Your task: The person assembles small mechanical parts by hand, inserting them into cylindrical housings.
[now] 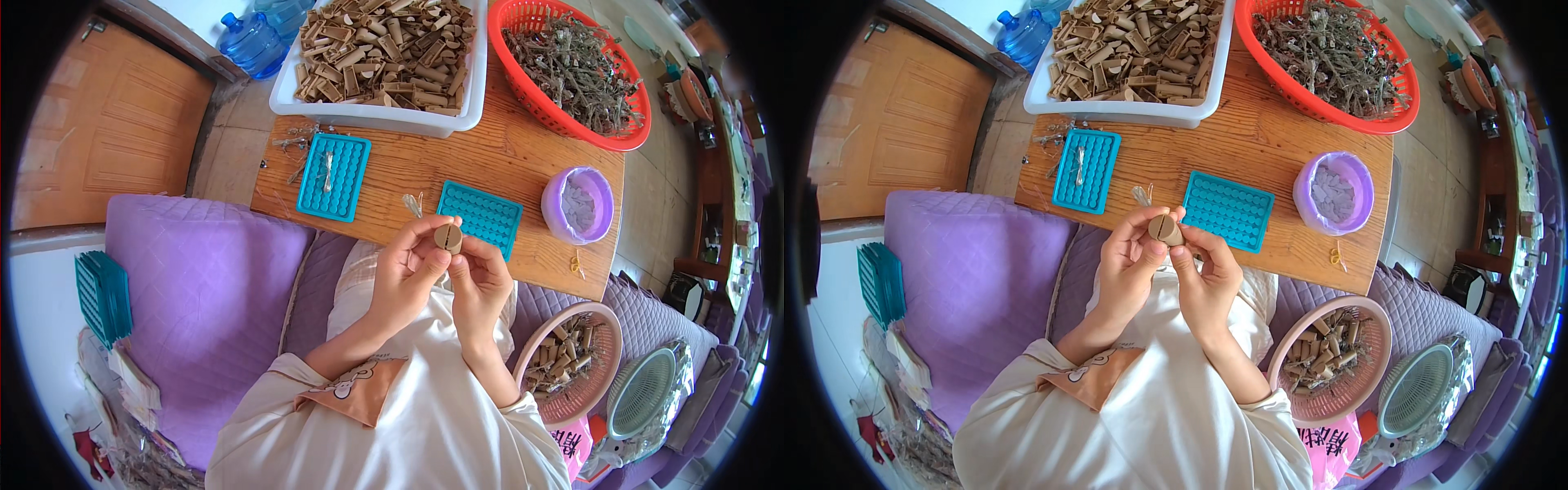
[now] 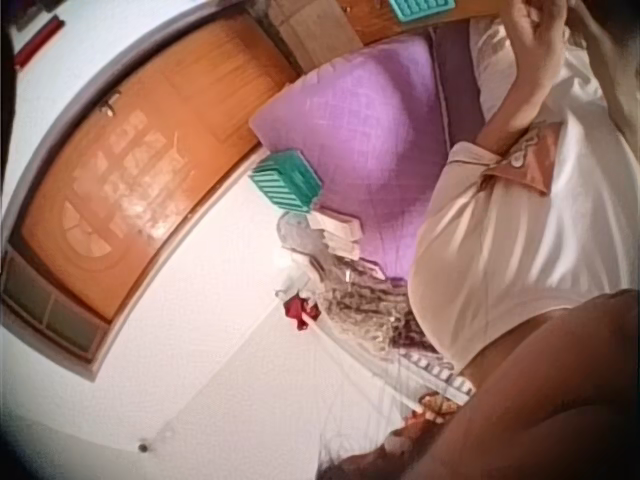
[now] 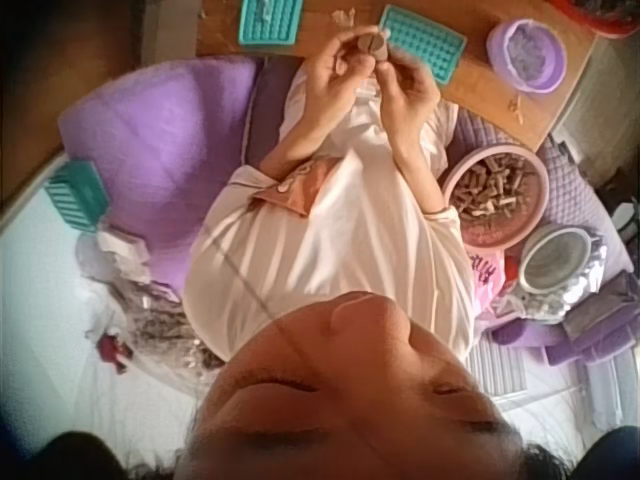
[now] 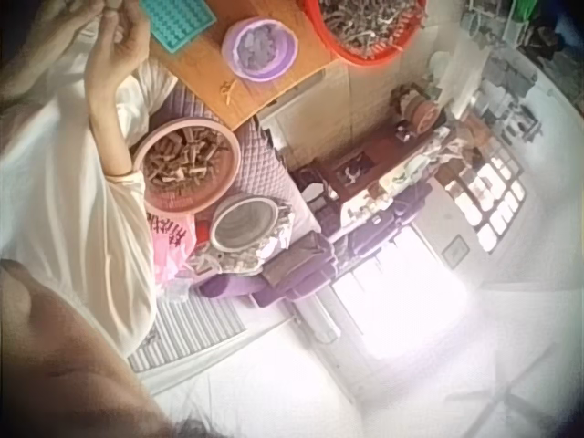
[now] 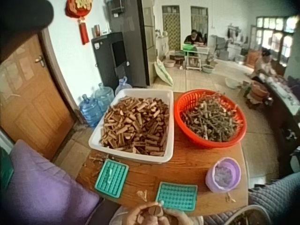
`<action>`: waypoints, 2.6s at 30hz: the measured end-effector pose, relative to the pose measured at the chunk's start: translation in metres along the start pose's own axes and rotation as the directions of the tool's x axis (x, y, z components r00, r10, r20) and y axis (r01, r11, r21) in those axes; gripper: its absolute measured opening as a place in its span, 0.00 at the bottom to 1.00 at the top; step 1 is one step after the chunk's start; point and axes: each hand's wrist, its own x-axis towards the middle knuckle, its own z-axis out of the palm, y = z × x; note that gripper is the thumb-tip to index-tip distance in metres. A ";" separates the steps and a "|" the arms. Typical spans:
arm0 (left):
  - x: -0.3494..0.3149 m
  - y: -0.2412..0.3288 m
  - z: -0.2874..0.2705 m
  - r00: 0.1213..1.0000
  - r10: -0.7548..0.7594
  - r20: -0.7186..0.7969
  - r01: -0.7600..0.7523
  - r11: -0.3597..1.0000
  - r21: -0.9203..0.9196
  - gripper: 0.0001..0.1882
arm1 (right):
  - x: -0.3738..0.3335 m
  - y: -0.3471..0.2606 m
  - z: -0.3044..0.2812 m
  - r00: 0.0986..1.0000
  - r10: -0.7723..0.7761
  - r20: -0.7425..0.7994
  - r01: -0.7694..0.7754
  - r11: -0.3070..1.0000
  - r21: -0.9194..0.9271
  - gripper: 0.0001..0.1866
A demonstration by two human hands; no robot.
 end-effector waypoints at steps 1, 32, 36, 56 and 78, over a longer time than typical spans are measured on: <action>-0.001 0.001 0.001 1.000 -0.001 0.001 0.001 0.999 0.038 0.20 | 0.001 0.000 -0.001 1.000 0.017 0.014 -0.017 1.000 -0.009 0.14; 0.013 -0.010 -0.029 0.998 -0.048 -0.028 0.045 0.994 -0.099 0.27 | 0.140 -0.050 -0.139 0.988 0.008 0.153 0.151 0.098 -0.984 0.10; 0.011 -0.013 -0.030 0.992 -0.104 0.073 0.114 0.984 -0.139 0.27 | 0.150 -0.047 -0.136 0.977 0.140 0.158 0.160 -0.004 -0.987 0.06; 0.015 -0.017 -0.027 0.856 -0.391 0.339 0.483 0.369 -0.794 0.17 | 0.126 -0.087 -0.123 0.996 0.082 0.018 -0.058 0.823 -0.565 0.03; 0.008 -0.010 -0.013 0.781 -0.549 0.298 0.591 0.494 -0.638 0.19 | 0.057 -0.054 -0.018 0.919 0.005 0.394 0.171 0.895 -0.411 0.01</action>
